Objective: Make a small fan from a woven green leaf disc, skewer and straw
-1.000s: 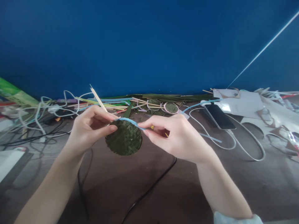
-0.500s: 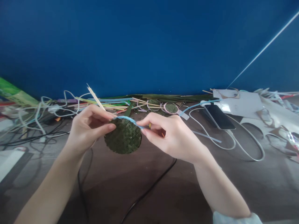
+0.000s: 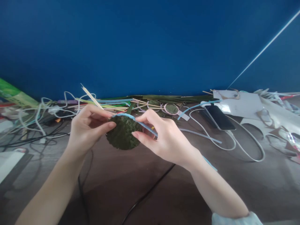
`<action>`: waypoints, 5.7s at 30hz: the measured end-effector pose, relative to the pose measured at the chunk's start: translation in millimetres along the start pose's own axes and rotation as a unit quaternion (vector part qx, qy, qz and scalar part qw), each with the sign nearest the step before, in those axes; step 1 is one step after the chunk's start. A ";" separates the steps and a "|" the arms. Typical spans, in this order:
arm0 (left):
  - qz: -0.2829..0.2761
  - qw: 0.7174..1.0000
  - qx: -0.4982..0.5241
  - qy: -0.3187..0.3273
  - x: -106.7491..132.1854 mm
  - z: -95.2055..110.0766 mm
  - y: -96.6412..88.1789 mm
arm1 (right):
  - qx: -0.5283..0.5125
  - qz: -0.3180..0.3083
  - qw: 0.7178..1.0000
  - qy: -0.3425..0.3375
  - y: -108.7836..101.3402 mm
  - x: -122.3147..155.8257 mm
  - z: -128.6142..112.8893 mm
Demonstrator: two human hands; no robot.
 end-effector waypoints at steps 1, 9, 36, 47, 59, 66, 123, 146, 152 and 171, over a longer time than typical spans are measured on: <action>0.003 1.000 -0.003 -0.001 -0.1 0.0 -0.2 | -0.015 0.003 1.000 0.004 1.5 -0.2 1.1; 0.007 0.999 -0.016 0.030 1.8 7.8 1.8 | -0.098 0.004 0.994 0.039 5.8 -1.5 7.6; 0.055 0.987 -0.137 0.065 9.5 15.6 2.5 | -0.051 0.038 0.998 0.026 1.5 -1.6 9.4; 0.044 0.982 -0.181 0.043 9.6 8.4 4.0 | 0.008 0.039 0.999 0.007 1.4 -0.2 9.5; 0.030 0.993 -0.103 -0.042 10.4 -3.1 8.2 | 0.077 0.044 0.995 -0.045 6.5 1.9 7.2; 0.038 0.994 -0.087 -0.055 10.5 -5.4 9.3 | 0.093 0.040 0.993 -0.057 6.2 2.0 6.2; 0.044 0.993 -0.029 -0.105 9.7 -15.6 11.5 | 0.122 0.087 0.981 -0.120 1.8 2.5 -4.2; 0.045 0.993 -0.012 -0.110 9.7 -16.0 13.4 | 0.112 0.082 0.983 -0.118 1.1 1.6 -5.6; 0.053 0.992 -0.024 -0.112 9.7 -15.5 11.0 | 0.087 0.081 0.987 -0.111 0.1 0.7 -4.9; 0.050 0.993 -0.022 -0.101 9.5 -16.5 11.8 | 0.090 0.085 0.986 -0.115 -1.7 0.6 -7.1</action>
Point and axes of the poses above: each hand's wrist, its own x-axis away from the middle knuckle, its own y-axis out of the palm, z = x × y, the point moved 7 cm from there along -x, towards the middle knuckle, and after that the axes turned 1 degree about y, right-handed, at the moved point
